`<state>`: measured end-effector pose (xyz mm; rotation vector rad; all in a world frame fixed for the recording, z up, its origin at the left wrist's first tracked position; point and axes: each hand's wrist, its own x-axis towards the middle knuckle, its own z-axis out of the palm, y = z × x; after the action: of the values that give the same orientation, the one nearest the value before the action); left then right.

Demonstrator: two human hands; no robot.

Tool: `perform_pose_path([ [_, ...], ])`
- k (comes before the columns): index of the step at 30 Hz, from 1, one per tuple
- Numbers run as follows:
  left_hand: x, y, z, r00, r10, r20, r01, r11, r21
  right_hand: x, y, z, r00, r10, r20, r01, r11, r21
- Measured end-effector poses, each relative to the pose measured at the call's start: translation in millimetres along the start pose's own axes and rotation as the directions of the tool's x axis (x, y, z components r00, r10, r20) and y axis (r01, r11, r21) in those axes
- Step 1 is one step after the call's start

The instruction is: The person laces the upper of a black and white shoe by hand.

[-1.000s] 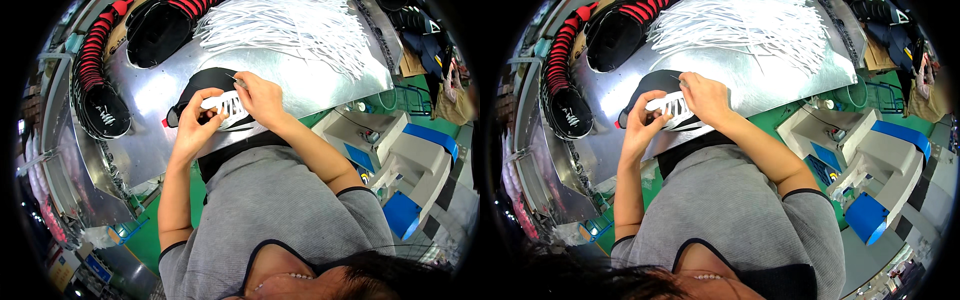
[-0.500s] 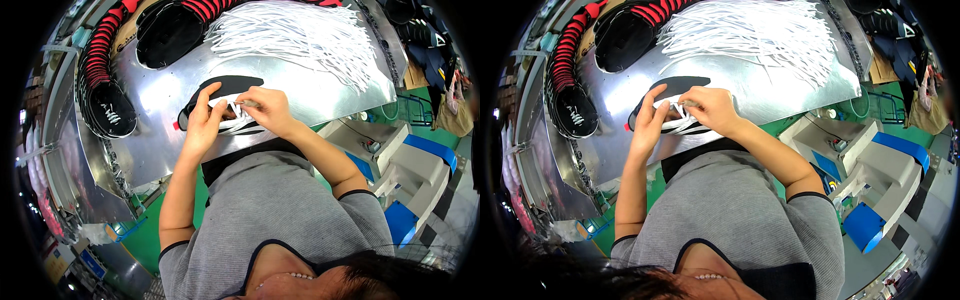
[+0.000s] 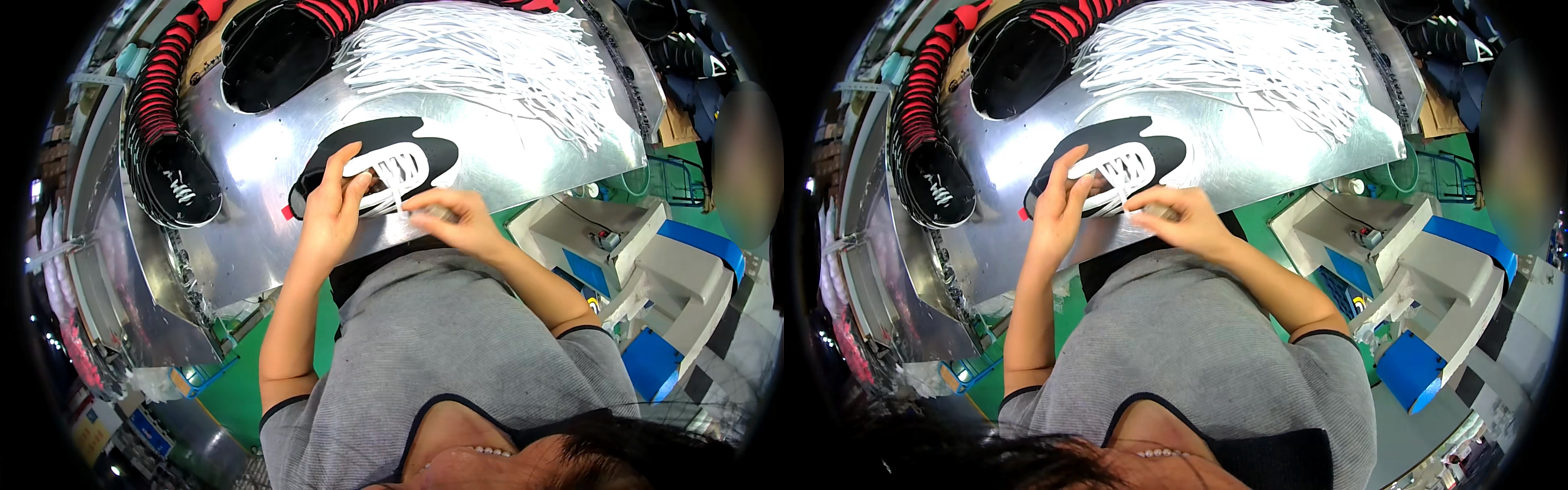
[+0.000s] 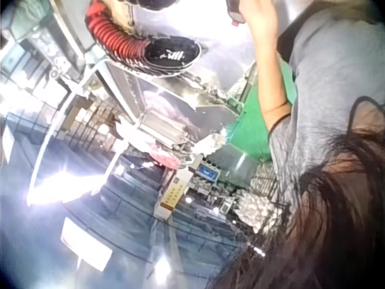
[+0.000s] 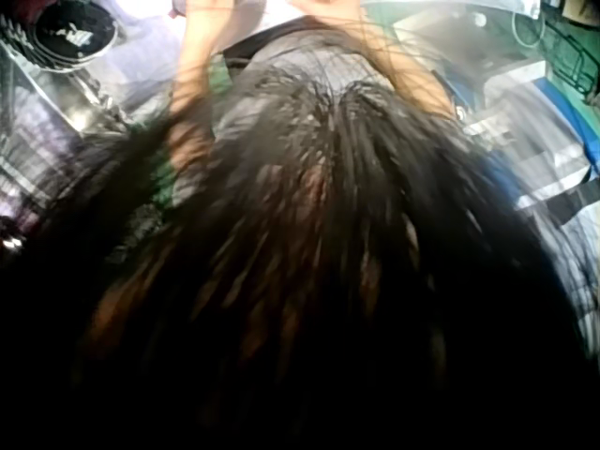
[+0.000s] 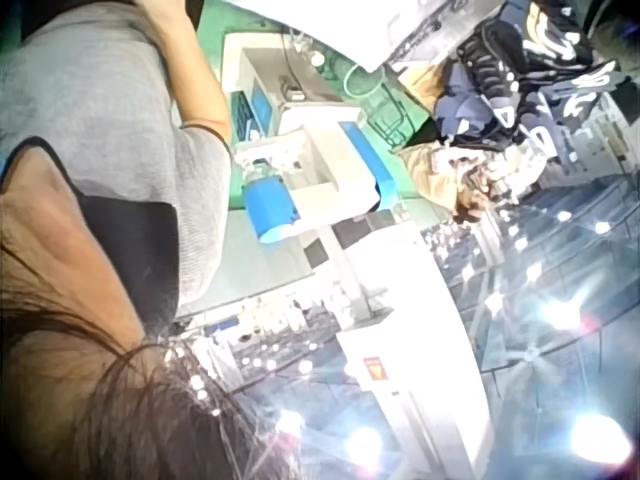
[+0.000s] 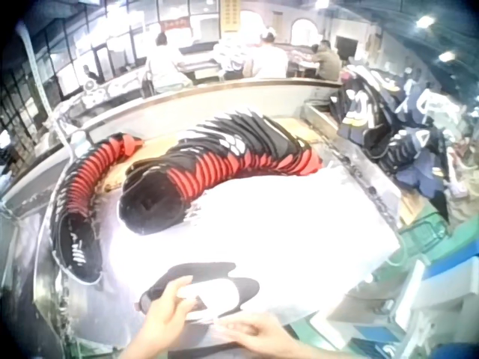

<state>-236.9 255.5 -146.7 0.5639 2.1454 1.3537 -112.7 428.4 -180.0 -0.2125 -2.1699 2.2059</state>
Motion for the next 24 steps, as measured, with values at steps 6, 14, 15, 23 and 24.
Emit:
perform_pose_path([
  [6,-5.1,5.8,6.9,0.996,0.064,-0.062,-0.056,0.991,0.123,14.8,-0.2,14.8,0.958,0.275,-0.079,-0.281,0.957,-0.072],
  [14,-50.3,4.7,12.4,0.972,0.18,-0.152,-0.147,0.967,0.206,17.3,-4.4,27.1,0.965,0.25,-0.083,-0.221,0.94,0.261],
  [15,-52.8,3.5,12.9,0.976,0.16,-0.144,-0.131,0.973,0.19,18.1,3.7,30.9,0.977,0.194,-0.086,-0.169,0.956,0.24],
  [23,-60.8,-16.6,12.1,0.915,0.37,-0.159,-0.264,0.849,0.457,18.0,9.2,43.8,0.993,0.113,-0.034,-0.106,0.981,0.161],
  [24,-59.3,-17.1,12.1,0.916,0.366,-0.164,-0.263,0.856,0.445,18.7,9.1,47.7,0.995,0.076,-0.069,-0.066,0.988,0.137],
])
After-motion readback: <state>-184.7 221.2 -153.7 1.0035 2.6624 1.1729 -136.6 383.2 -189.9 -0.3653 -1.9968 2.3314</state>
